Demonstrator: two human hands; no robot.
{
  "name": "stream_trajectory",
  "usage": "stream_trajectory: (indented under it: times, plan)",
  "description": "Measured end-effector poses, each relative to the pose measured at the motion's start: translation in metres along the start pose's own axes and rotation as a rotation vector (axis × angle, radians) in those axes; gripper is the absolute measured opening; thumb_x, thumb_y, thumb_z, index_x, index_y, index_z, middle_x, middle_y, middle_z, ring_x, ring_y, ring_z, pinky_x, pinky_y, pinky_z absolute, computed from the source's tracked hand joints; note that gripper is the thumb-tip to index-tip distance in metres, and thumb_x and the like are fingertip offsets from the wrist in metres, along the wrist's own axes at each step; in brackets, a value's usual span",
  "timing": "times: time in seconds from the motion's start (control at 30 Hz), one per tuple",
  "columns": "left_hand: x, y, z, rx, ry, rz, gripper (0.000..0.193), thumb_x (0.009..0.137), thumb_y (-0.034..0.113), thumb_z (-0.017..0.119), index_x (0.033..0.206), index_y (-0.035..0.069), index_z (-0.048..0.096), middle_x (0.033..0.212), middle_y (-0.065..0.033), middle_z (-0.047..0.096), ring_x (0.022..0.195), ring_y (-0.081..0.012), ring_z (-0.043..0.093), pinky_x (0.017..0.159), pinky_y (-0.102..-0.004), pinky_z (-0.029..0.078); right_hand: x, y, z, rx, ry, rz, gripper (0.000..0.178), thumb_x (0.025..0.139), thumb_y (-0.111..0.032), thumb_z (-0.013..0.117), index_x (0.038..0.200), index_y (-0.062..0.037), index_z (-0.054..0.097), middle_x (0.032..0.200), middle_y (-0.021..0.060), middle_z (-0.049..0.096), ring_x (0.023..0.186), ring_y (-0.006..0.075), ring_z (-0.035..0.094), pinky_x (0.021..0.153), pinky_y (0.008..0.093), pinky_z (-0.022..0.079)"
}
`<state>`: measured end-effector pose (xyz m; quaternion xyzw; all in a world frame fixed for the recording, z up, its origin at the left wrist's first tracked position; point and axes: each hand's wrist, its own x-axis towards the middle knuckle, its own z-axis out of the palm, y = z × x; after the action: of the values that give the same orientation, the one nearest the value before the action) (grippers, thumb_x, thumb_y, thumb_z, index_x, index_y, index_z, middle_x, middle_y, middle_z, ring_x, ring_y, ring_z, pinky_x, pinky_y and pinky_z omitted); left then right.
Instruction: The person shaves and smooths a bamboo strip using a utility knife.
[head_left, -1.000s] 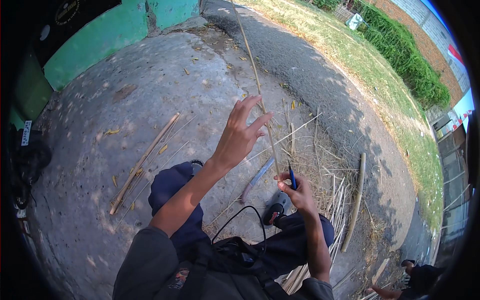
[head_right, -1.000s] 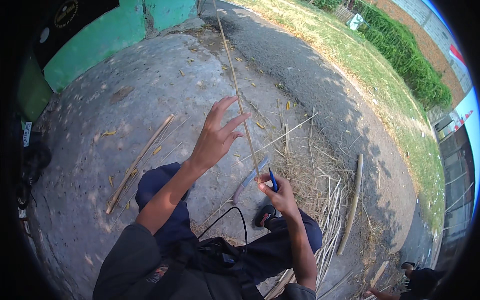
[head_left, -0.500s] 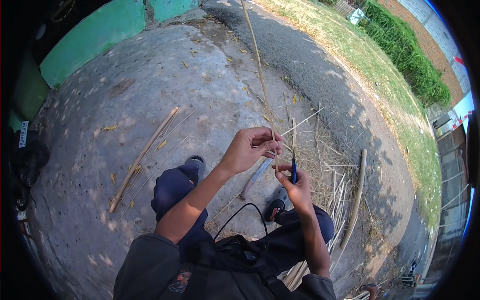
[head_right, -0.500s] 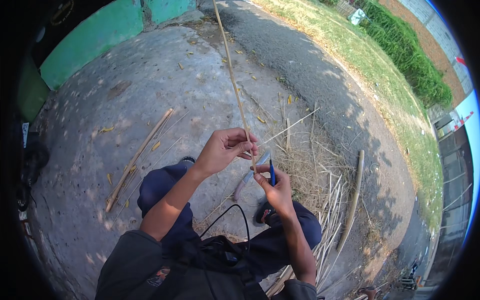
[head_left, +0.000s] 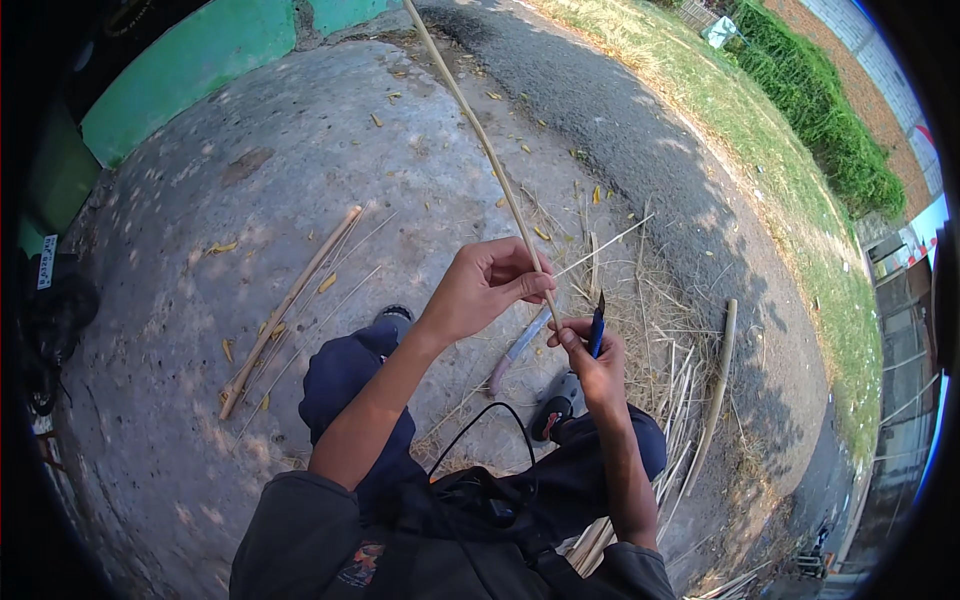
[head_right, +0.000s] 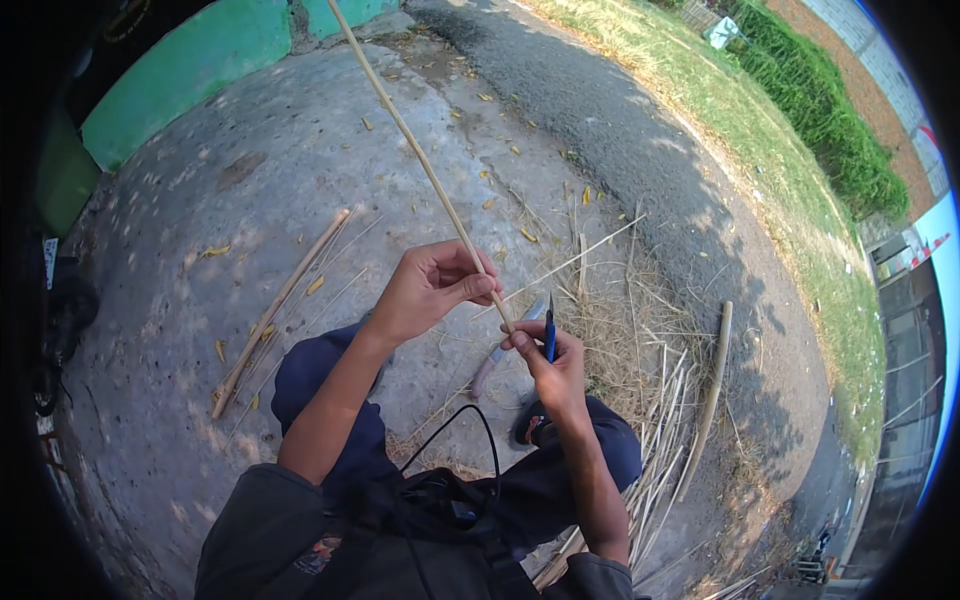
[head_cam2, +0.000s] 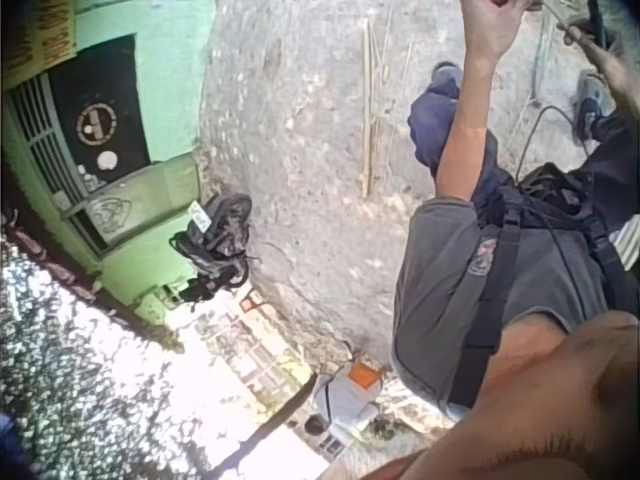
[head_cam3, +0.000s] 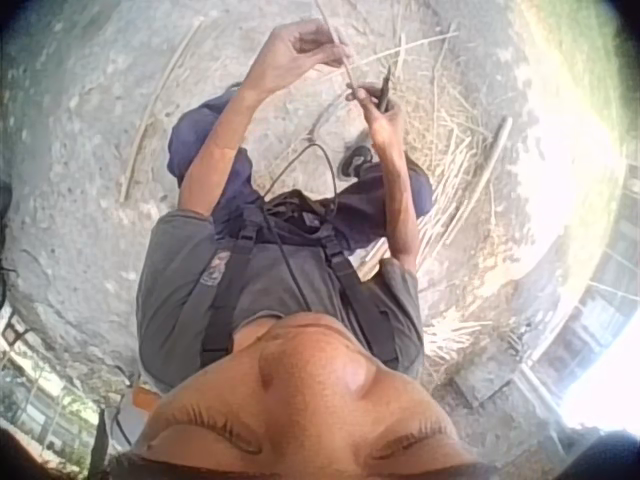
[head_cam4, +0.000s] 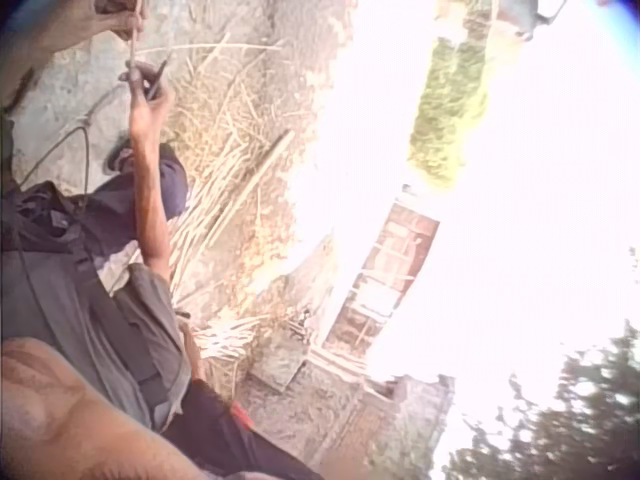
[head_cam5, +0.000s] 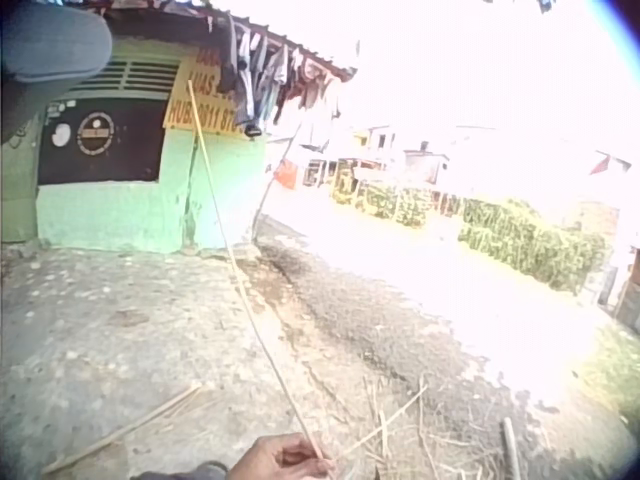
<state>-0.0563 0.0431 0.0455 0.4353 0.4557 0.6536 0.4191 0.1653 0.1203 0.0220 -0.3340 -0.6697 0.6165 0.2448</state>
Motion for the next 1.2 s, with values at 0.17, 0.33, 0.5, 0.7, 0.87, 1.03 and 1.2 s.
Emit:
stream_trajectory:
  times: [0.17, 0.33, 0.5, 0.7, 0.87, 1.03, 1.2]
  plan:
    - [-0.002, 0.004, -0.006, -0.005, -0.086, -0.023, 0.015, 0.103, 0.011, 0.07, 0.112, -0.002, 0.071, 0.102, -0.0075, 0.078, 0.099, -0.0189, 0.077, 0.088, -0.0325, 0.064, 0.004, 0.003, -0.007, 0.003, 0.036, -0.068, 0.017, 0.099, -0.004, 0.072, 0.112, 0.0052, 0.076, 0.103, 0.0111, 0.078, 0.095, 0.0162, 0.073, 0.088, 0.0318, 0.057]
    - [-0.015, 0.023, -0.006, 0.658, -0.196, -0.118, 0.024, 0.097, 0.026, 0.079, 0.102, 0.003, 0.075, 0.082, -0.0079, 0.075, 0.075, -0.016, 0.071, 0.071, -0.0325, 0.056, 0.008, 0.009, -0.031, -0.095, 0.209, -0.162, 0.014, 0.095, -0.001, 0.077, 0.108, 0.0029, 0.078, 0.1, 0.0085, 0.079, 0.09, 0.0116, 0.072, 0.078, 0.0262, 0.056]
    - [-0.029, 0.032, 0.005, 0.898, -0.188, 0.196, 0.025, 0.088, 0.029, 0.085, 0.094, 0.008, 0.074, 0.068, -0.0062, 0.06, 0.064, -0.0213, 0.06, 0.069, -0.036, 0.046, 0.009, 0.008, -0.049, -0.124, 0.295, -0.14, 0.013, 0.093, -0.002, 0.08, 0.105, 0.0008, 0.08, 0.098, 0.0063, 0.079, 0.082, 0.0083, 0.068, 0.074, 0.0247, 0.053]
    - [-0.019, 0.027, 0.006, 1.303, 0.157, 0.694, 0.019, 0.093, 0.026, 0.079, 0.102, 0.011, 0.073, 0.089, -0.0037, 0.068, 0.087, -0.0206, 0.065, 0.079, -0.0376, 0.047, 0.007, 0.008, -0.06, -0.248, 0.225, -0.059, 0.013, 0.091, -0.001, 0.08, 0.104, 0.0003, 0.08, 0.093, 0.0041, 0.079, 0.079, 0.0062, 0.066, 0.073, 0.0235, 0.051]
    - [-0.026, 0.004, -0.005, 1.197, -0.056, 0.278, 0.013, 0.098, 0.02, 0.071, 0.101, 0.008, 0.07, 0.086, -0.0087, 0.073, 0.079, -0.0314, 0.07, 0.071, -0.041, 0.052, 0.009, 0.005, -0.064, -0.227, 0.336, -0.105, 0.02, 0.093, -0.004, 0.079, 0.113, -0.0012, 0.078, 0.09, -0.0001, 0.076, 0.066, 0.0016, 0.052, 0.06, 0.0224, 0.041]
    - [-0.029, 0.006, 0.014, 1.085, 0.069, 0.289, 0.011, 0.102, 0.016, 0.066, 0.099, 0.006, 0.07, 0.078, -0.0122, 0.07, 0.065, -0.0351, 0.067, 0.057, -0.0421, 0.05, 0.009, -0.001, -0.042, -0.357, 0.708, -0.404, 0.031, 0.102, -0.018, 0.072, 0.127, -0.0017, 0.066, 0.084, -0.0013, 0.066, 0.063, 0.0047, 0.048, 0.057, 0.0259, 0.039]
    - [-0.029, 0.013, 0.025, 0.84, 0.02, 0.24, 0.015, 0.104, 0.013, 0.062, 0.095, 0.004, 0.07, 0.073, -0.0142, 0.068, 0.06, -0.0326, 0.065, 0.056, -0.0397, 0.047, 0.002, 0.006, -0.033, -0.506, 0.422, -0.493, 0.035, 0.11, -0.033, 0.054, 0.1, -0.0006, 0.062, 0.068, 0.0099, 0.053, 0.058, 0.024, 0.052, 0.058, 0.0388, 0.04]
